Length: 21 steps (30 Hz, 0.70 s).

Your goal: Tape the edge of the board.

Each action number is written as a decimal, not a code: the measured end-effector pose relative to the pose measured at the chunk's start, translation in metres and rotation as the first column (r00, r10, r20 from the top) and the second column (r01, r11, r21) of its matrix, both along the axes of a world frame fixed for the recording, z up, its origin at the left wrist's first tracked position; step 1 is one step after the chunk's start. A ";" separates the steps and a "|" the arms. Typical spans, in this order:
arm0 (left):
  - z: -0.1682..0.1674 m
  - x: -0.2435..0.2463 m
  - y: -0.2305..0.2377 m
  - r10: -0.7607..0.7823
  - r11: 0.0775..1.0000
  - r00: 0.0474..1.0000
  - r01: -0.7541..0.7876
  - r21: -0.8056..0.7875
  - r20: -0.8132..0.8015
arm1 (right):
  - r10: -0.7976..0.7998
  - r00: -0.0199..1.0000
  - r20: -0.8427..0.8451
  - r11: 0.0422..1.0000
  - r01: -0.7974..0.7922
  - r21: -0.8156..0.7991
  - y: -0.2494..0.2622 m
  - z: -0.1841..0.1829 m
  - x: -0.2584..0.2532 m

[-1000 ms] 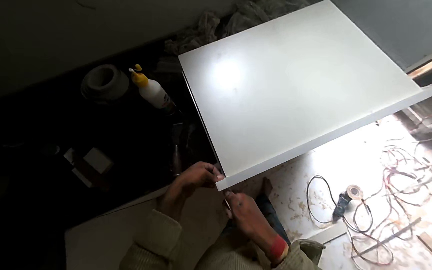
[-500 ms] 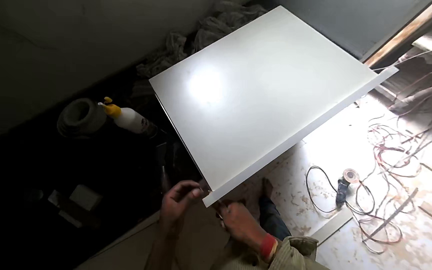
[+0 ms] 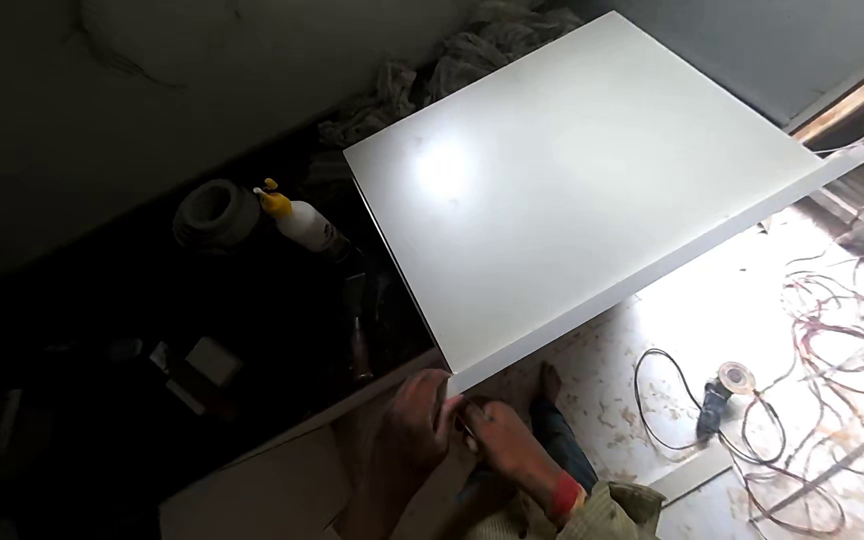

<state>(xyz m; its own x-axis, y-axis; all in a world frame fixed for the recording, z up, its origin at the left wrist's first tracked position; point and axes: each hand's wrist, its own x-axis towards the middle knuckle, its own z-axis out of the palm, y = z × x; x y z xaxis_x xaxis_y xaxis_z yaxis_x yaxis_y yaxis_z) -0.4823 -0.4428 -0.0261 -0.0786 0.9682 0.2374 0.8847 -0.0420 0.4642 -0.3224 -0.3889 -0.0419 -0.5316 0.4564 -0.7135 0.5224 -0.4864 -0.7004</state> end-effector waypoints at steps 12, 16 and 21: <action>-0.012 -0.007 -0.002 0.002 0.999 0.989 0.004 -0.036 0.149 | -0.047 0.996 -0.074 0.998 0.050 0.039 -0.011 -0.010 0.004; -0.017 -0.008 -0.001 0.000 1.000 0.993 0.003 -0.024 0.120 | -0.123 0.984 -0.129 0.992 0.124 0.000 -0.012 -0.012 0.005; -0.017 -0.009 0.002 -0.028 0.999 0.996 0.027 0.018 0.080 | -0.340 0.921 -0.193 0.859 0.220 -0.462 -0.003 0.005 0.005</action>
<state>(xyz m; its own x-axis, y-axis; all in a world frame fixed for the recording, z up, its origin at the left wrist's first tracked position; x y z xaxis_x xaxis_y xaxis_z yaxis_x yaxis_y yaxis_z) -0.4916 -0.4405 -0.0427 -0.0715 0.9661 0.2480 0.8429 -0.0744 0.5329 -0.3170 -0.3921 -0.0373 -0.6187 0.2997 -0.7262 0.1479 -0.8634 -0.4823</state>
